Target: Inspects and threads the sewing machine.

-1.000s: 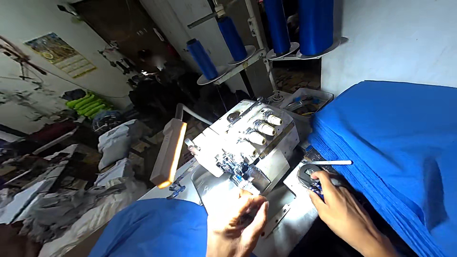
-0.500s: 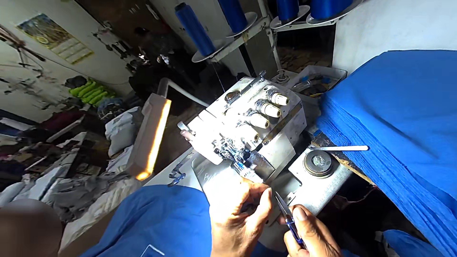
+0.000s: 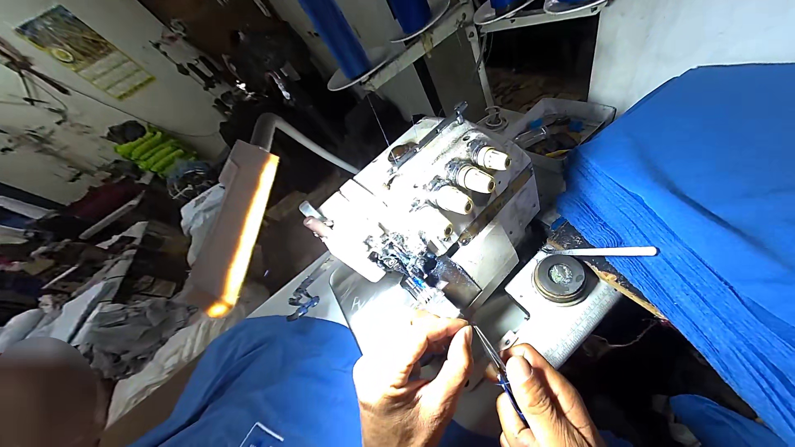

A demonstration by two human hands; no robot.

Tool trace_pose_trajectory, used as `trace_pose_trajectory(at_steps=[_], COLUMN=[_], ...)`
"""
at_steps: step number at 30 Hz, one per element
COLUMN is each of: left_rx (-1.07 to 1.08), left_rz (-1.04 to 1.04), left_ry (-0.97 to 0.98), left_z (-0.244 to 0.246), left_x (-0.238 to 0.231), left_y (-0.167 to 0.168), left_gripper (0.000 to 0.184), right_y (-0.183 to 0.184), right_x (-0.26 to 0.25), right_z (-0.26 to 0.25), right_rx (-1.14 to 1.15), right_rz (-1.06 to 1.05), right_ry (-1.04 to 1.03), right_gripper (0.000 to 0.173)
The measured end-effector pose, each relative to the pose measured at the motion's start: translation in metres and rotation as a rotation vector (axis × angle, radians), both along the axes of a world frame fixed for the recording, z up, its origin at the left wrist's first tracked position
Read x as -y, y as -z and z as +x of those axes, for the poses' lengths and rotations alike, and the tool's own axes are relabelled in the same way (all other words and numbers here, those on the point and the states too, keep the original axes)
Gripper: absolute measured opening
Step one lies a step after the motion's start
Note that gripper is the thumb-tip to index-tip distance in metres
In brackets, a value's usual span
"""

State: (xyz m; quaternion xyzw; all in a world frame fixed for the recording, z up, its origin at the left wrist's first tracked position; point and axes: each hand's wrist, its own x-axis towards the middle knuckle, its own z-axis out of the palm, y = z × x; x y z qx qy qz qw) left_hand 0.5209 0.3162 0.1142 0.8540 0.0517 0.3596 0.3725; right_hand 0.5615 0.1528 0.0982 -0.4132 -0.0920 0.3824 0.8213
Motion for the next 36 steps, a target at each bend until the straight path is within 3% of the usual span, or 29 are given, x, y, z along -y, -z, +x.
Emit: trace_pose_trajectory(at_steps=[15,20,26,36], left_rx=[0.018,0.112,0.272,0.277], left_rz=[0.014,0.032,0.005,0.030], left_ry=[0.007,-0.131,-0.321,-0.315], left_z=[-0.003,-0.003,0.001,0.004], left_x=[-0.003,0.008,0.034,0.035], left_y=[0.001,0.004,0.015,0.018], left_gripper=[0.006,0.005,0.005,0.008], right_y=[0.011,0.014,0.004,0.014], right_x=[-0.012,-0.009,-0.010,-0.017], right_z=[0.010,0.017,0.019,0.027], right_rx=[0.173,0.146,0.319,0.498], right_rz=[-0.020,-0.062,-0.056,-0.061], right_ry=[0.060,0.085,-0.011,0.021], right_gripper=[0.025,0.024,0.024,0.024])
